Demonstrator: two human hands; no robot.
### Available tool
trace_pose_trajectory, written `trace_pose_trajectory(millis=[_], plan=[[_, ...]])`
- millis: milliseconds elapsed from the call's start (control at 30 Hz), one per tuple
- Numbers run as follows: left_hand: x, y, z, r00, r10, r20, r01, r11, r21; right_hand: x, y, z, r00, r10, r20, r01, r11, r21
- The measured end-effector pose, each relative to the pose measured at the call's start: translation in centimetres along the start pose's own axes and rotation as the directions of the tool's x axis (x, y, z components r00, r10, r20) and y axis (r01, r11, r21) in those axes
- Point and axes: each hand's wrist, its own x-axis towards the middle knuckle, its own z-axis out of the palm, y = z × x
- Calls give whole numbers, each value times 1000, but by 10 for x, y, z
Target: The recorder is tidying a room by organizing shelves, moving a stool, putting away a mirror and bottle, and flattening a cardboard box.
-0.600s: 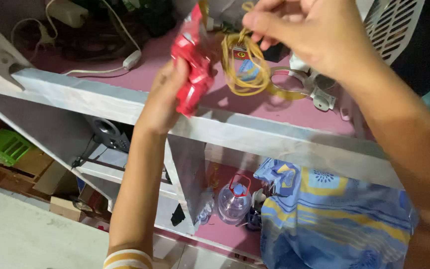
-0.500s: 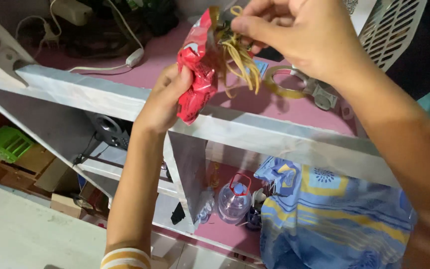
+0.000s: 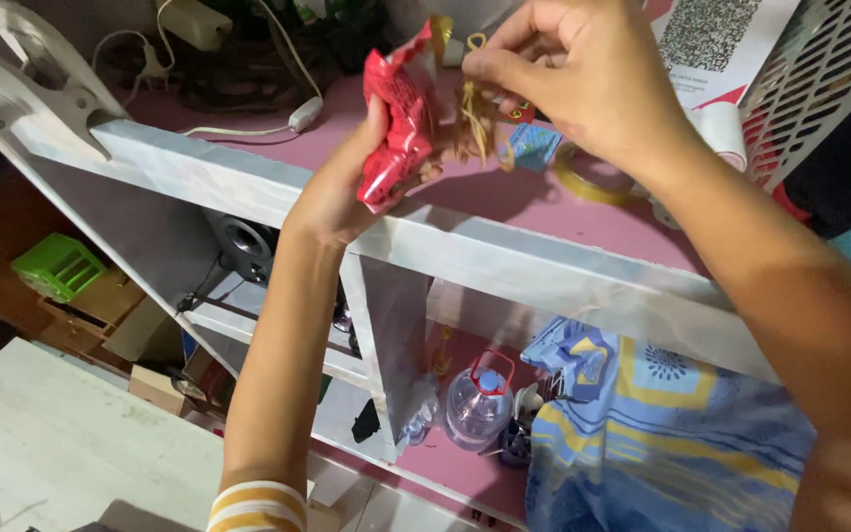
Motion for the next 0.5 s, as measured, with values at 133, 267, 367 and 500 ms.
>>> trace_pose_trajectory(millis=[133,267,367,500], plan=[[-1,0,17,997,37,63,-44,993,111,-5,1,5,997,-79,-16,78,996,-34],[3,-7,5,989,91,116,-102,991,87,-6,0,2,1000,-10,-9,10,1000,11],[1,-2,9,989,101,110,-102,995,8,-1,3,-1,998,57,13,-58,992,110],[-1,-4,2,993,84,85,-80,995,-53,3,21,-4,979,177,104,-203,912,356]])
